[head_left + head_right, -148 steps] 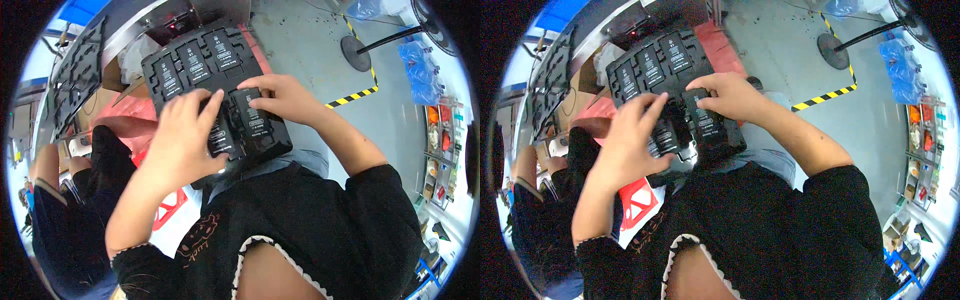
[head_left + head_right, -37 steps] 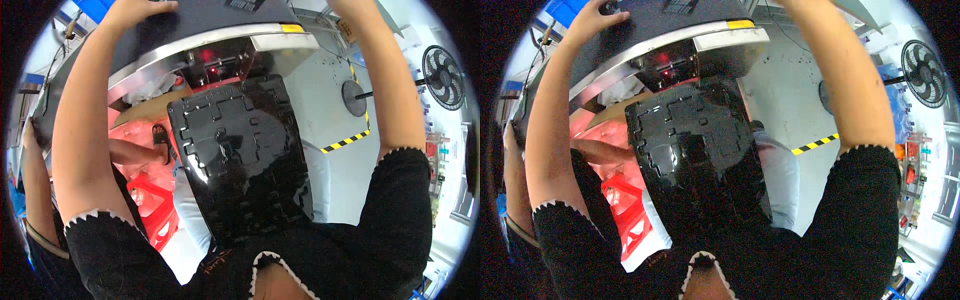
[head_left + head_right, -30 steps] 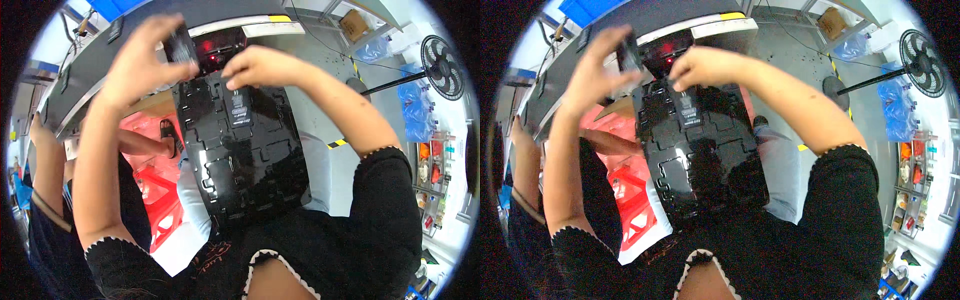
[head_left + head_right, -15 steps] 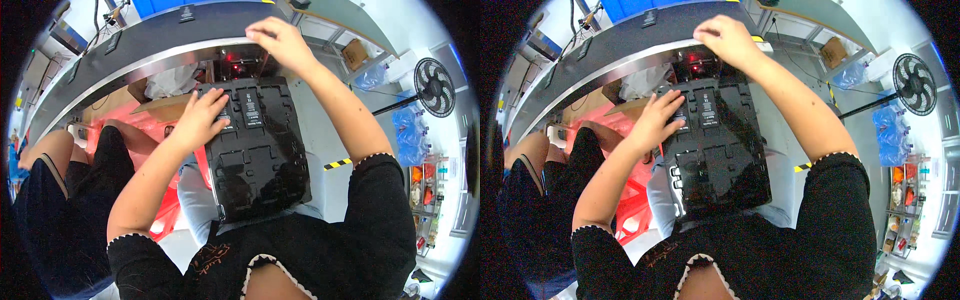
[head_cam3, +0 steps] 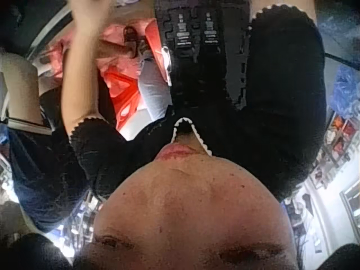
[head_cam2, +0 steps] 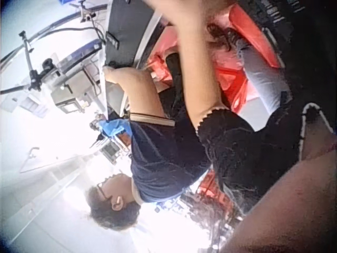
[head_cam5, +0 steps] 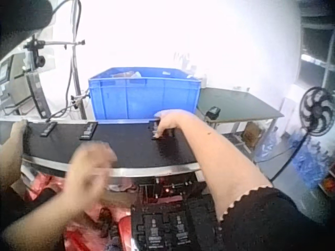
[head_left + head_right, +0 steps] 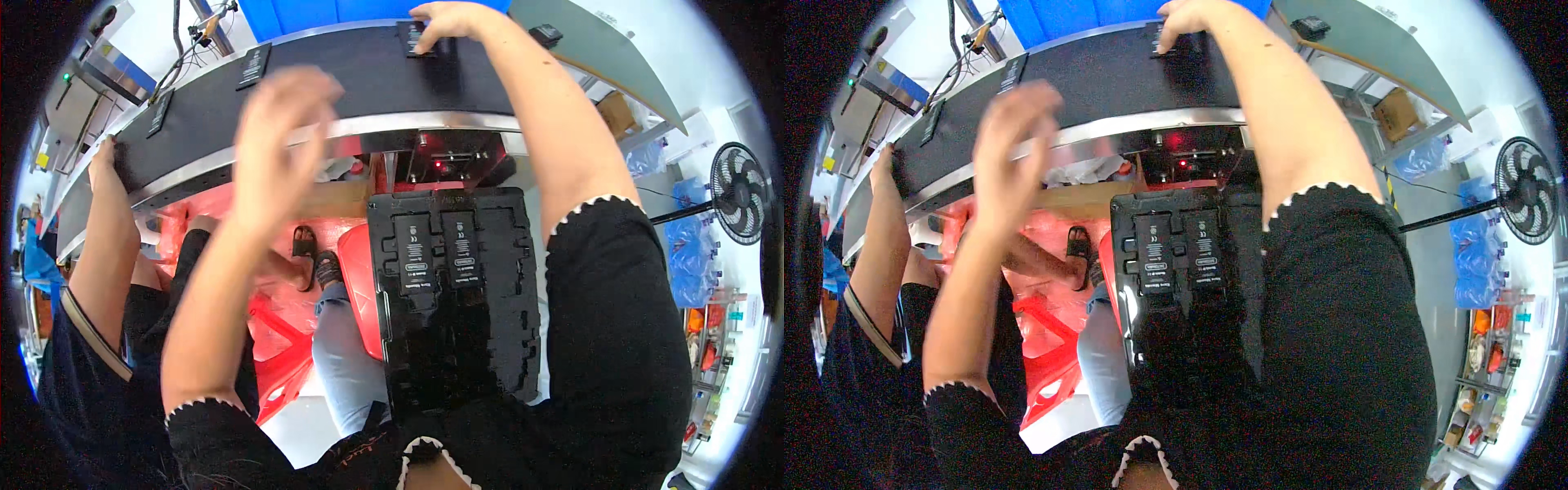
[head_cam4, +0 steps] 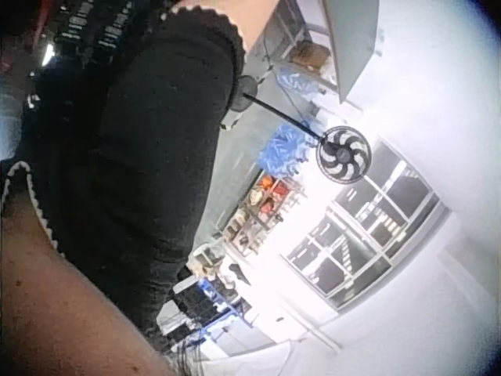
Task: The person organizes black battery cases into a red plastic crate. They pick up the cases from a nearby surface and place them into the crate, arranging them in rows. The person occasionally adjusts the position of the cases to fit them neatly within the container.
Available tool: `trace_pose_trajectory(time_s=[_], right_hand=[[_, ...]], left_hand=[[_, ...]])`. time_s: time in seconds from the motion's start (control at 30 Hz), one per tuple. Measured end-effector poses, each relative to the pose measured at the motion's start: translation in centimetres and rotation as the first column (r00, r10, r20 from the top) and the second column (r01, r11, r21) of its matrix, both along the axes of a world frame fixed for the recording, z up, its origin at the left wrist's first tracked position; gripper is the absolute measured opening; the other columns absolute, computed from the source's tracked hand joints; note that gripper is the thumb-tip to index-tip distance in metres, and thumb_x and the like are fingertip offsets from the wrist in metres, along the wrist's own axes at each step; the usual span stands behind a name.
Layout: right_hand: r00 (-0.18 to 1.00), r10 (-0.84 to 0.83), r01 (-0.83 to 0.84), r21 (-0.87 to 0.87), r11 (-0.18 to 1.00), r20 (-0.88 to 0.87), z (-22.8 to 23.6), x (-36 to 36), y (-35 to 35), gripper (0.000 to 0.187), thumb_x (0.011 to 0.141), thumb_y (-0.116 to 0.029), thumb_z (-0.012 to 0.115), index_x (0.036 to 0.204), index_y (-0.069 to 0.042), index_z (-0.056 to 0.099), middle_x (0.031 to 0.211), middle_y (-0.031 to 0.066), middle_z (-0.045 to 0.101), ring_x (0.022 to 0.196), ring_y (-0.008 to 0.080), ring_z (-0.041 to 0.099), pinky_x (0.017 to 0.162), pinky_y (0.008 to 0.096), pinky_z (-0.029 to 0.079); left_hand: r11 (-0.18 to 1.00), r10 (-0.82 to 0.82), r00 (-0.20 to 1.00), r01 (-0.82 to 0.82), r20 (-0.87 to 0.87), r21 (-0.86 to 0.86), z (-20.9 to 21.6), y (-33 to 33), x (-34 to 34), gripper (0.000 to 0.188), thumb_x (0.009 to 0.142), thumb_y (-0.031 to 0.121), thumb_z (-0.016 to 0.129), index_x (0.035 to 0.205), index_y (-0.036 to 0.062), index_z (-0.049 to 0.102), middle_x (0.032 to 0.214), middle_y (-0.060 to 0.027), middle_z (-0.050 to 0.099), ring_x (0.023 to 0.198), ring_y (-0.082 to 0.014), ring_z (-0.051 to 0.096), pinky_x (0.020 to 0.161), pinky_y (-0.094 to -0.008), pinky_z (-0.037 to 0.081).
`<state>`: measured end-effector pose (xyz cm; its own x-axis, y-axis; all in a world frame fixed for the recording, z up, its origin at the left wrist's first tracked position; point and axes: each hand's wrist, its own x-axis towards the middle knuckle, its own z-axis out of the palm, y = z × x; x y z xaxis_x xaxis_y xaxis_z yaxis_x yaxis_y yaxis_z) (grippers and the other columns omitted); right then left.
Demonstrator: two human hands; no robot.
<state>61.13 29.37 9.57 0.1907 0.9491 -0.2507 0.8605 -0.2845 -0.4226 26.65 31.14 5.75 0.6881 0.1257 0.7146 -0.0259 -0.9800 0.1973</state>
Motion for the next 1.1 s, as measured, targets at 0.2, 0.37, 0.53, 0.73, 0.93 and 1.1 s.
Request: trace_pose_trajectory(time_s=[0.2, 0.37, 0.53, 0.73, 0.93, 1.1], right_hand=[[0.970, -0.175, 0.071, 0.495, 0.866, 0.167, 2.7, -3.0, -4.4, 0.032, 0.065, -0.010, 0.074, 0.092, 0.006, 0.065, 0.081, 0.0128, 0.068, 0.073, 0.0212, 0.062, 0.066, 0.0345, 0.049], [0.899, -0.092, 0.343, 0.559, 0.755, -0.427, 3.9, -9.9, -16.2, 0.027, 0.078, -0.010, 0.065, 0.100, 0.004, 0.065, 0.089, 0.0114, 0.067, 0.077, 0.0215, 0.061, 0.078, 0.0351, 0.048], [0.902, -0.030, 0.156, 0.258, 0.953, -0.431, -2.3, -9.9, -25.4, 0.030, 0.080, -0.016, 0.068, 0.108, -0.007, 0.067, 0.097, 0.0068, 0.067, 0.086, 0.0136, 0.061, 0.072, 0.0288, 0.051], [0.988, -0.001, 0.048, 0.303, 0.952, -0.153, -9.2, -10.8, -27.9, 0.037, 0.076, -0.027, 0.071, 0.109, -0.011, 0.067, 0.103, 0.0112, 0.066, 0.096, 0.0262, 0.059, 0.084, 0.0361, 0.045], [0.975, 0.042, -0.160, 0.550, 0.820, 0.220, -9.9, -13.7, -30.2, 0.049, 0.075, -0.038, 0.071, 0.116, -0.013, 0.062, 0.127, 0.0095, 0.054, 0.118, 0.0304, 0.048, 0.098, 0.0430, 0.037], [0.997, 0.013, -0.057, 0.552, 0.832, 0.082, -12.9, -17.2, -34.4, 0.050, 0.083, -0.029, 0.065, 0.129, -0.013, 0.052, 0.139, 0.0091, 0.045, 0.134, 0.0279, 0.035, 0.109, 0.0471, 0.026]], left_hand=[[0.933, 0.352, 0.891, -0.357, -0.286, 0.038, -1.9, 18.3, 5.5, 0.074, 0.083, 0.035, 0.065, 0.143, 0.0105, 0.031, 0.150, -0.0184, 0.024, 0.140, -0.0299, 0.020, 0.114, -0.0387, 0.014], [0.921, -0.004, 0.659, -0.290, -0.752, -0.258, 0.0, 18.7, 7.3, 0.076, 0.084, 0.048, 0.062, 0.143, 0.0103, 0.032, 0.144, -0.0140, 0.037, 0.135, -0.0261, 0.031, 0.111, -0.0360, 0.022], [0.949, -0.027, 0.602, -0.235, -0.798, -0.210, 1.6, 13.9, 9.1, 0.080, 0.078, 0.043, 0.069, 0.143, 0.0119, 0.034, 0.144, -0.0137, 0.037, 0.136, -0.0254, 0.030, 0.112, -0.0364, 0.021], [0.945, -0.040, 0.693, -0.207, -0.720, -0.252, 1.1, 10.5, 8.3, 0.089, 0.068, 0.041, 0.077, 0.141, 0.0072, 0.037, 0.138, -0.0179, 0.044, 0.129, -0.0265, 0.039, 0.107, -0.0337, 0.028], [0.953, 0.233, 0.845, -0.297, -0.481, -0.060, 1.3, 1.6, 4.8, 0.091, 0.062, 0.042, 0.080, 0.133, -0.0025, 0.045, 0.129, -0.0254, 0.048, 0.121, -0.0327, 0.048, 0.101, -0.0373, 0.038], [0.973, -0.045, 0.913, -0.053, -0.406, -0.225, 2.9, -13.7, -2.8, 0.091, 0.050, 0.025, 0.085, 0.129, 0.0008, 0.048, 0.124, -0.0196, 0.048, 0.118, -0.0342, 0.047, 0.101, -0.0426, 0.037]])
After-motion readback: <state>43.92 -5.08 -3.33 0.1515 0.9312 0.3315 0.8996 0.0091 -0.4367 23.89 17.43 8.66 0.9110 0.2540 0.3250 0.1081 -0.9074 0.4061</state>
